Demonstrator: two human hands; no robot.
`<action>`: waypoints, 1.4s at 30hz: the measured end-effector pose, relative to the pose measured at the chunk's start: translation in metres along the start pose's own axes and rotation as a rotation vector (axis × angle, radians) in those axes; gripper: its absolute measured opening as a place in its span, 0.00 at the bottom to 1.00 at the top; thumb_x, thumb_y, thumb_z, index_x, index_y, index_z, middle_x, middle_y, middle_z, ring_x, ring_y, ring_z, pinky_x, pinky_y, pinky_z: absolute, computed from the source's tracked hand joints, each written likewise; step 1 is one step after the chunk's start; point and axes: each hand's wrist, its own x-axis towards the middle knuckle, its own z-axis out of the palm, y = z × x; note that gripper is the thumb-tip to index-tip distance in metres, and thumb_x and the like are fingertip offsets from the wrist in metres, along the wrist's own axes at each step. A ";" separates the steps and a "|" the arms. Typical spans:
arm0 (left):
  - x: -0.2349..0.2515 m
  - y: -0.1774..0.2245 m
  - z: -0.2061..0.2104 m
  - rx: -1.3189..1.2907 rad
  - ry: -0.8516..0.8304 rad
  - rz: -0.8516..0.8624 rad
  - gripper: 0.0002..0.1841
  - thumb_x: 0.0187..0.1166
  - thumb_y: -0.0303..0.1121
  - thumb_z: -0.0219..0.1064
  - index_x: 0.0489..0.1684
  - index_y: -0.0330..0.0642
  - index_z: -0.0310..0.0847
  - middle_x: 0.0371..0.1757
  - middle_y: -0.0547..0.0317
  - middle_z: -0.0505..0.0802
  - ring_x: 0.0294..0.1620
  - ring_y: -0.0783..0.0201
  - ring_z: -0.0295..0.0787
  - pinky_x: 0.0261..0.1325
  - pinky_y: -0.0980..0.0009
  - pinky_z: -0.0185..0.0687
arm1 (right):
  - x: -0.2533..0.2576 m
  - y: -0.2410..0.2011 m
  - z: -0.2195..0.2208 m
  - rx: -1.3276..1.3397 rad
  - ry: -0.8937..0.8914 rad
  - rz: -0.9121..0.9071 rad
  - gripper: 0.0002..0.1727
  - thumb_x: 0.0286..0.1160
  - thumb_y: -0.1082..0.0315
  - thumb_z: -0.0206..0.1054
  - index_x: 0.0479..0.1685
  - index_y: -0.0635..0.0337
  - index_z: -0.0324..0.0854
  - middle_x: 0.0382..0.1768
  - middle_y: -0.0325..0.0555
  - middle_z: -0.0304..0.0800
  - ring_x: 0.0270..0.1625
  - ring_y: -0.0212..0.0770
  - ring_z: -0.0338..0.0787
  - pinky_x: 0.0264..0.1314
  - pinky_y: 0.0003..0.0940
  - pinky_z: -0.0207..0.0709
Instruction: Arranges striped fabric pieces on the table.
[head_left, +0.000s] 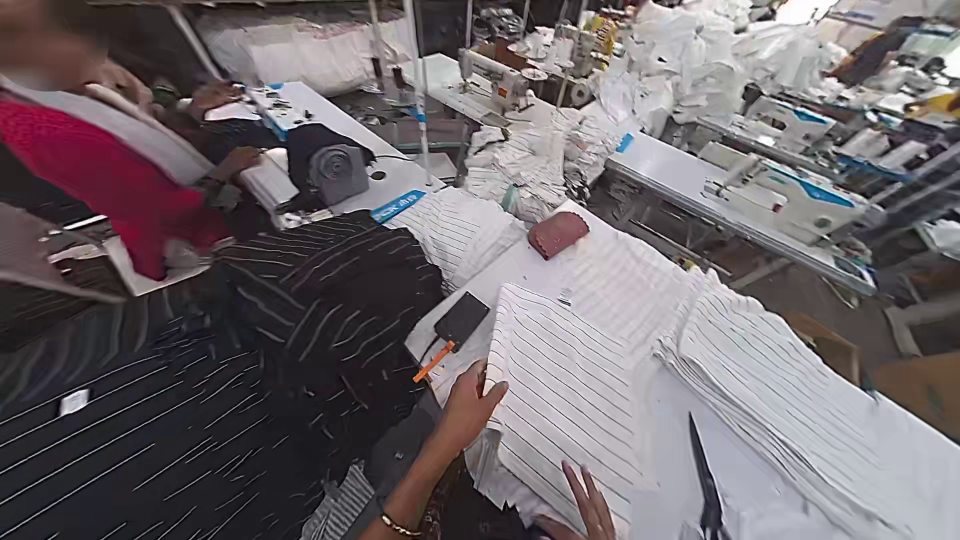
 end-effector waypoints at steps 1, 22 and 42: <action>-0.009 0.019 0.007 -0.244 -0.117 0.002 0.17 0.82 0.23 0.64 0.66 0.29 0.75 0.48 0.51 0.94 0.46 0.64 0.94 0.56 0.67 0.90 | 0.001 -0.006 -0.002 -0.037 -0.053 0.020 0.16 0.75 0.53 0.72 0.54 0.49 0.96 0.83 0.74 0.67 0.87 0.84 0.54 0.85 0.81 0.42; 0.171 0.220 0.280 -0.657 -0.924 0.273 0.18 0.89 0.30 0.52 0.75 0.46 0.69 0.55 0.60 0.91 0.48 0.70 0.91 0.53 0.71 0.89 | 0.086 0.112 -0.332 -0.692 1.129 0.273 0.30 0.81 0.53 0.65 0.63 0.78 0.82 0.76 0.74 0.76 0.78 0.71 0.77 0.81 0.63 0.66; 0.103 -0.029 -0.029 0.433 0.135 0.245 0.19 0.87 0.30 0.59 0.71 0.28 0.76 0.57 0.35 0.91 0.55 0.48 0.91 0.63 0.51 0.84 | 0.060 0.119 -0.053 -0.109 0.540 0.265 0.18 0.79 0.67 0.65 0.59 0.71 0.88 0.66 0.66 0.87 0.71 0.61 0.86 0.76 0.52 0.77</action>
